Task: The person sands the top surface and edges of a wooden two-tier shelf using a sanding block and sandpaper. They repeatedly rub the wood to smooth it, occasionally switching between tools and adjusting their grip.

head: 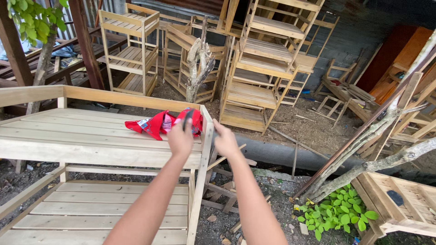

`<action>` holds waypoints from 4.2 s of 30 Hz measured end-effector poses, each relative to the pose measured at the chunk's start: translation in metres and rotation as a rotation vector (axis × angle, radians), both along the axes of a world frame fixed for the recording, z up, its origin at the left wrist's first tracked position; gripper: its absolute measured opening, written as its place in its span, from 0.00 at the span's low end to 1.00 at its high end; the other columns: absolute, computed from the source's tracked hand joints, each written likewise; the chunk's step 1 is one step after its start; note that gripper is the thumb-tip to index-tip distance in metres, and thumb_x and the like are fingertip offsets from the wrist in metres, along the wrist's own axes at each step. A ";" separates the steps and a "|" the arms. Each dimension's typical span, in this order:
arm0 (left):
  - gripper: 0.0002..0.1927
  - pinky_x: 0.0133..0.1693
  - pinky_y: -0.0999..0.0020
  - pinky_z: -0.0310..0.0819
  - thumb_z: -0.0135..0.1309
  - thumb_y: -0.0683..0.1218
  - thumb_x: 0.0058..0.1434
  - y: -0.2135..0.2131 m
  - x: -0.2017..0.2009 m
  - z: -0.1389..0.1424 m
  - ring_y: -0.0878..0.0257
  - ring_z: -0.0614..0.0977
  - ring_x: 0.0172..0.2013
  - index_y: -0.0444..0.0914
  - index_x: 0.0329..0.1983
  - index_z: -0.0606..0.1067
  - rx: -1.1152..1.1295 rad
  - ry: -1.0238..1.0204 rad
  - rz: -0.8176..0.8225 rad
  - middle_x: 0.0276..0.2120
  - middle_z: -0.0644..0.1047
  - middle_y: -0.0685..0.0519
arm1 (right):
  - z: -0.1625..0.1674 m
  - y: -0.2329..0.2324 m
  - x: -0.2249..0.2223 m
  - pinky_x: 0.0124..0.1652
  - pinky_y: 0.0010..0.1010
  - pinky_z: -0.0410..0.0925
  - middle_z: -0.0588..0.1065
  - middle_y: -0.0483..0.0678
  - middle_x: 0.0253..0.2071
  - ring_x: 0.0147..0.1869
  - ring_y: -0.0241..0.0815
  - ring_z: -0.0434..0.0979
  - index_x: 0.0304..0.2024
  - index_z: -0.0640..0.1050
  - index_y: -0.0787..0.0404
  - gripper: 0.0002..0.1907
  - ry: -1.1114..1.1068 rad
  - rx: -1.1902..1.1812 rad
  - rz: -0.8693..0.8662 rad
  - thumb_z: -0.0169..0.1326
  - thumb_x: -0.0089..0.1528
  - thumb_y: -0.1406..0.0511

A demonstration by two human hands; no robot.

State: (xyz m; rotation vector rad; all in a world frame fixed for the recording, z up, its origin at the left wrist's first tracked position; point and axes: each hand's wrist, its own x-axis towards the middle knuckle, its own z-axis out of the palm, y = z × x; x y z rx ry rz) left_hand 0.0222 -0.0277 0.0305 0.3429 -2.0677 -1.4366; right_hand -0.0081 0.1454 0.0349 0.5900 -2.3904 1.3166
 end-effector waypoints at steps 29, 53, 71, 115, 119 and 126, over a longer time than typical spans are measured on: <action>0.18 0.49 0.56 0.73 0.41 0.47 0.72 0.060 -0.005 -0.010 0.41 0.82 0.47 0.35 0.60 0.73 0.102 0.232 -0.342 0.46 0.79 0.34 | 0.056 -0.012 0.043 0.59 0.51 0.65 0.75 0.58 0.58 0.63 0.62 0.73 0.70 0.66 0.45 0.38 -0.153 0.426 -0.237 0.47 0.57 0.74; 0.23 0.63 0.46 0.61 0.42 0.46 0.69 0.041 -0.016 0.009 0.44 0.64 0.69 0.38 0.67 0.69 -0.349 0.066 -0.367 0.69 0.64 0.42 | 0.054 -0.025 0.039 0.63 0.64 0.59 0.79 0.61 0.48 0.55 0.63 0.79 0.73 0.58 0.47 0.33 -0.258 0.723 -0.305 0.46 0.64 0.59; 0.22 0.67 0.34 0.50 0.40 0.50 0.71 0.043 -0.007 0.002 0.46 0.60 0.72 0.43 0.66 0.70 -0.468 -0.062 -0.288 0.70 0.65 0.49 | 0.036 -0.026 0.035 0.51 0.55 0.71 0.79 0.61 0.47 0.52 0.64 0.80 0.70 0.62 0.46 0.31 -0.258 0.721 -0.313 0.49 0.63 0.58; 0.25 0.35 0.45 0.72 0.40 0.57 0.74 0.009 -0.034 -0.079 0.38 0.82 0.29 0.33 0.34 0.75 -0.064 0.033 -0.179 0.23 0.77 0.37 | -0.032 -0.041 0.025 0.49 0.52 0.72 0.80 0.62 0.45 0.50 0.62 0.81 0.76 0.55 0.42 0.46 -0.230 0.732 -0.330 0.53 0.56 0.68; 0.21 0.33 0.45 0.71 0.44 0.53 0.74 0.035 -0.011 -0.112 0.36 0.80 0.31 0.32 0.36 0.76 -0.111 0.096 -0.190 0.25 0.76 0.35 | -0.030 -0.043 0.029 0.48 0.54 0.72 0.80 0.63 0.44 0.50 0.64 0.81 0.75 0.56 0.44 0.36 -0.238 0.657 -0.328 0.51 0.65 0.59; 0.17 0.32 0.50 0.74 0.46 0.50 0.71 0.026 -0.031 -0.091 0.38 0.82 0.30 0.31 0.41 0.76 0.034 0.285 -0.299 0.27 0.78 0.35 | -0.029 -0.044 0.031 0.47 0.53 0.72 0.80 0.62 0.44 0.49 0.62 0.82 0.76 0.55 0.45 0.42 -0.223 0.690 -0.324 0.53 0.60 0.64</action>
